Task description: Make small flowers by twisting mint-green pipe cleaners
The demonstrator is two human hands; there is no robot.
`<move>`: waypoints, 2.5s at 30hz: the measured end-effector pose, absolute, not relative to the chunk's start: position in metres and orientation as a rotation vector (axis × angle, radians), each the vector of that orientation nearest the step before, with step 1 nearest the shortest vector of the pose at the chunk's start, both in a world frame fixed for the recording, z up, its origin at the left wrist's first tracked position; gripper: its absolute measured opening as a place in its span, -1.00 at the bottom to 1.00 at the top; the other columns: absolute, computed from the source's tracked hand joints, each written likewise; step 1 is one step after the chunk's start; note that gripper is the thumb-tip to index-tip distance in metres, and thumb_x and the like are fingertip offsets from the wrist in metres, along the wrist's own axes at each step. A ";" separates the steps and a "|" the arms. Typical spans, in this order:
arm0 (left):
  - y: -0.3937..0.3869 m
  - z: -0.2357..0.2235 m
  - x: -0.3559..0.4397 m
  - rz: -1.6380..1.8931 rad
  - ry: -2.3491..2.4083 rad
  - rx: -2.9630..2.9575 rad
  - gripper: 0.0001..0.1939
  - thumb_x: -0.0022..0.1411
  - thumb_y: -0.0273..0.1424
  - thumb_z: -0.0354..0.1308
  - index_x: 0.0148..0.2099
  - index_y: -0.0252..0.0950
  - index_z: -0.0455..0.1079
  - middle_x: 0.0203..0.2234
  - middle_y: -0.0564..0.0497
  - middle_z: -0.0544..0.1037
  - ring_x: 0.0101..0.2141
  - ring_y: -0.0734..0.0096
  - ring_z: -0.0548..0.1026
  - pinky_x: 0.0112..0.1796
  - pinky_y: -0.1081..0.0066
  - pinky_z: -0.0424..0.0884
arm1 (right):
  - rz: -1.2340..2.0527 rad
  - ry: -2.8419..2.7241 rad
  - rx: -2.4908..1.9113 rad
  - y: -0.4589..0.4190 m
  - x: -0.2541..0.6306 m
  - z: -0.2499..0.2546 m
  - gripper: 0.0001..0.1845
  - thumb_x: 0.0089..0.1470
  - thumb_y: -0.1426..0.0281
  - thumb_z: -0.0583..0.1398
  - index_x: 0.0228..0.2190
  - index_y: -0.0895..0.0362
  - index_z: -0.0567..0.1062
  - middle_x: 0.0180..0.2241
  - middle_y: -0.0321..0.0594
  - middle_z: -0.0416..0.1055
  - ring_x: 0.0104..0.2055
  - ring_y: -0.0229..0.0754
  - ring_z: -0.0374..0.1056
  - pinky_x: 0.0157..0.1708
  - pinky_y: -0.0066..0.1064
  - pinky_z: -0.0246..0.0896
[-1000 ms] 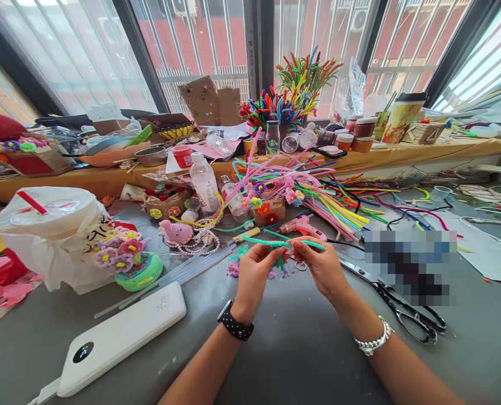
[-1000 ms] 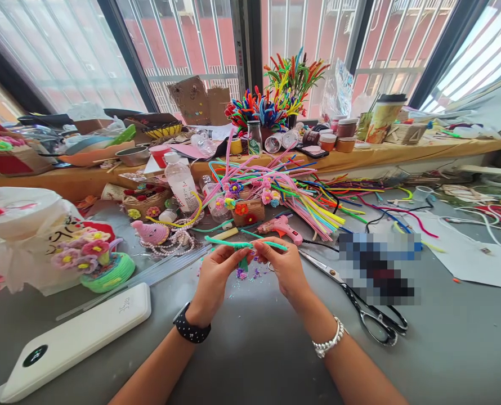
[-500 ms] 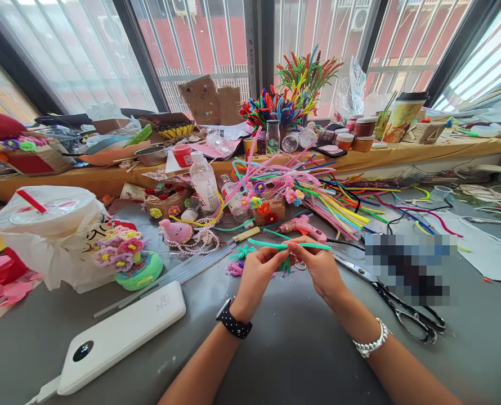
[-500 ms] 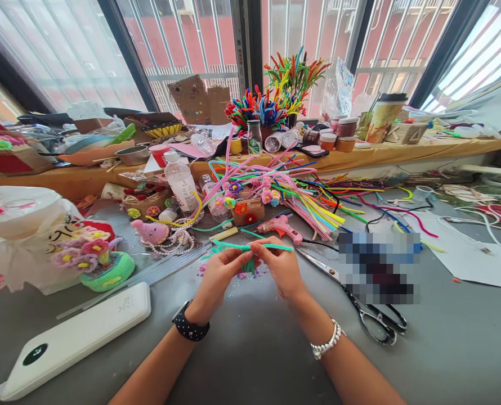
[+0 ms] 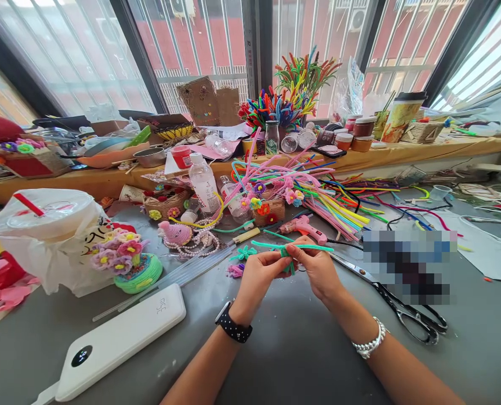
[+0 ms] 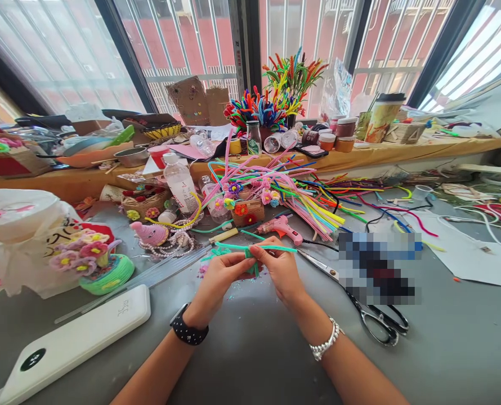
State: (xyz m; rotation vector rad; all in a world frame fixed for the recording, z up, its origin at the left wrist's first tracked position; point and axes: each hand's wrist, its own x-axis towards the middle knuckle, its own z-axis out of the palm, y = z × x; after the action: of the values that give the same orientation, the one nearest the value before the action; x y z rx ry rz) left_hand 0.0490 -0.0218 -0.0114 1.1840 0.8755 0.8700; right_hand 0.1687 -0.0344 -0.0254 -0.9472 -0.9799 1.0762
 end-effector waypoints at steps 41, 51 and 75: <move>-0.019 -0.004 0.046 0.901 0.975 1.451 -0.77 -0.11 -0.32 0.20 -0.67 -0.33 0.37 -0.72 0.04 0.44 -0.61 0.46 0.38 -0.57 0.52 0.26 | 1.194 -1.234 -1.032 -0.034 0.187 -0.016 -0.86 -0.14 0.29 0.21 -0.57 0.11 0.45 -0.64 -0.34 0.25 -0.58 -0.31 0.12 -0.59 -0.45 0.00; -0.019 -0.010 0.048 0.839 0.895 1.240 -0.77 -0.12 -0.30 0.22 -0.42 -0.36 0.48 -0.55 -0.04 0.53 -0.47 0.34 0.48 -0.39 0.41 0.37 | 1.126 -1.227 -1.069 -0.036 0.184 -0.014 -0.88 -0.18 0.31 0.23 -0.54 0.10 0.52 -0.48 -0.30 0.34 -0.47 -0.29 0.19 -0.54 -0.48 0.03; -0.008 0.002 0.023 0.469 0.756 1.709 -0.68 0.12 -0.25 -0.04 -0.47 -0.37 0.39 -0.72 0.15 0.21 -0.62 0.60 0.19 -0.56 0.57 0.14 | 0.647 -1.989 -1.136 -0.039 0.189 -0.005 -0.55 0.12 0.23 -0.09 -0.64 0.17 0.35 -0.63 -0.32 0.19 -0.55 -0.32 0.10 -0.53 -0.49 -0.03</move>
State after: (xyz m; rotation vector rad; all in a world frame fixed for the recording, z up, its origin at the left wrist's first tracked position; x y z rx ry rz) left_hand 0.0227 -0.0079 0.0016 1.7088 0.7561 0.4694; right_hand 0.1890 -0.0393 -0.0050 -1.1360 -1.9895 0.6469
